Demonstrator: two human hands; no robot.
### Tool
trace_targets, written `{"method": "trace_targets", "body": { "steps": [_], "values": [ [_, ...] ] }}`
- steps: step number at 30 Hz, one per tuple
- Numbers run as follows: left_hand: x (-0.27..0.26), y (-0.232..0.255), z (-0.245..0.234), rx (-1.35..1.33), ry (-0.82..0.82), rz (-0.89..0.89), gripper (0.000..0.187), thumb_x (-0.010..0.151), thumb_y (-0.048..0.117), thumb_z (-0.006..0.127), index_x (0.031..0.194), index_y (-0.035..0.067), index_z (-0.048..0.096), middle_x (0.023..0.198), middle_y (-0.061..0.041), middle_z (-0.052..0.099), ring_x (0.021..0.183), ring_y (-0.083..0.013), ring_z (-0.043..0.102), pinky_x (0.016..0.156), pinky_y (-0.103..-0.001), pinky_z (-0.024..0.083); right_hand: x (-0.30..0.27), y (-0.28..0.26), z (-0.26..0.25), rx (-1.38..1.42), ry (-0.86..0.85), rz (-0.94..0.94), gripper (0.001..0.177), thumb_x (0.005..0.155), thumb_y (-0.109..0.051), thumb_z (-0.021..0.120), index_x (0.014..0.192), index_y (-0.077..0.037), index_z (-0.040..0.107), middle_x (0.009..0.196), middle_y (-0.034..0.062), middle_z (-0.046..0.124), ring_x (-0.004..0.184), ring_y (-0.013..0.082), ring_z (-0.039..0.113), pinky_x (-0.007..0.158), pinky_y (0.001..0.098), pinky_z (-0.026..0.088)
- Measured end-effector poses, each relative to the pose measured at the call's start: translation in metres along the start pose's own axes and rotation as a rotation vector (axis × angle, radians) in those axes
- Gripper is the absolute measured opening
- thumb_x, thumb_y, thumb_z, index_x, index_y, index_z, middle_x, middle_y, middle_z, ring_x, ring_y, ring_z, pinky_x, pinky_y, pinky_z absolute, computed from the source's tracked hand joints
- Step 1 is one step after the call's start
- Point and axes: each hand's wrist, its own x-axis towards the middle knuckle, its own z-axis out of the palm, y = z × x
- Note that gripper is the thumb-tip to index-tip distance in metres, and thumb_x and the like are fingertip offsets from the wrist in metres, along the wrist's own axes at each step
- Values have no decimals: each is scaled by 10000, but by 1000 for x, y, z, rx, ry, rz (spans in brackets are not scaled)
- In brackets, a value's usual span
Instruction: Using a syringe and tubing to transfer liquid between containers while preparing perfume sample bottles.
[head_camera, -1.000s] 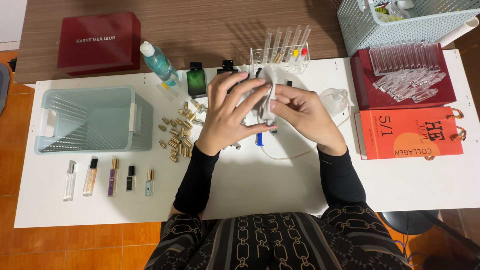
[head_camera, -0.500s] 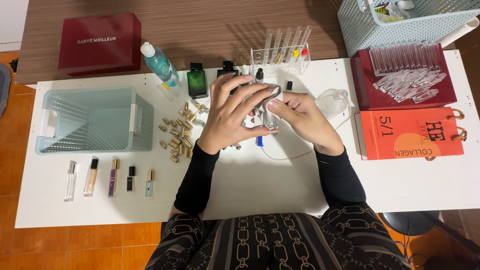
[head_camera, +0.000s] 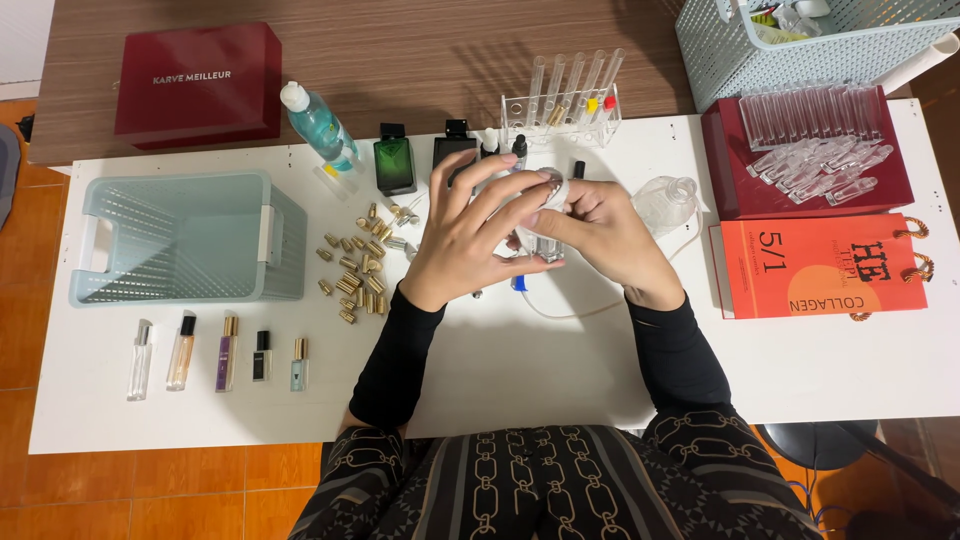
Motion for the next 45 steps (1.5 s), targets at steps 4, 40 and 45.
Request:
{"method": "trace_targets", "body": {
  "steps": [4, 40, 45],
  "values": [
    [2, -6, -4, -34, 14, -3, 774, 764, 616, 902, 1328, 140, 667, 1411, 35, 586, 1378, -240, 448, 1182, -555, 316, -1, 4, -7, 6, -31, -12, 229, 1021, -131, 664, 1165, 31, 738, 1011, 67, 762, 901, 72, 657, 787, 245, 535],
    [3, 1, -15, 19, 23, -2, 811, 835, 653, 865, 1386, 119, 604, 1489, -16, 522, 1435, -279, 374, 1224, -554, 299, -5, -1, -2, 82, 5, -45, 348, 1096, -234, 600, 1129, 80, 746, 1021, 164, 772, 928, 174, 714, 894, 322, 567],
    [8, 4, -22, -92, 56, -11, 925, 790, 709, 812, 1460, 114, 581, 1462, -37, 512, 1418, -307, 365, 1216, -553, 305, -6, -1, 2, 509, -149, -33, 350, 1064, -223, 586, 1253, 66, 644, 1106, 209, 752, 993, 267, 752, 813, 379, 609]
  ]
}}
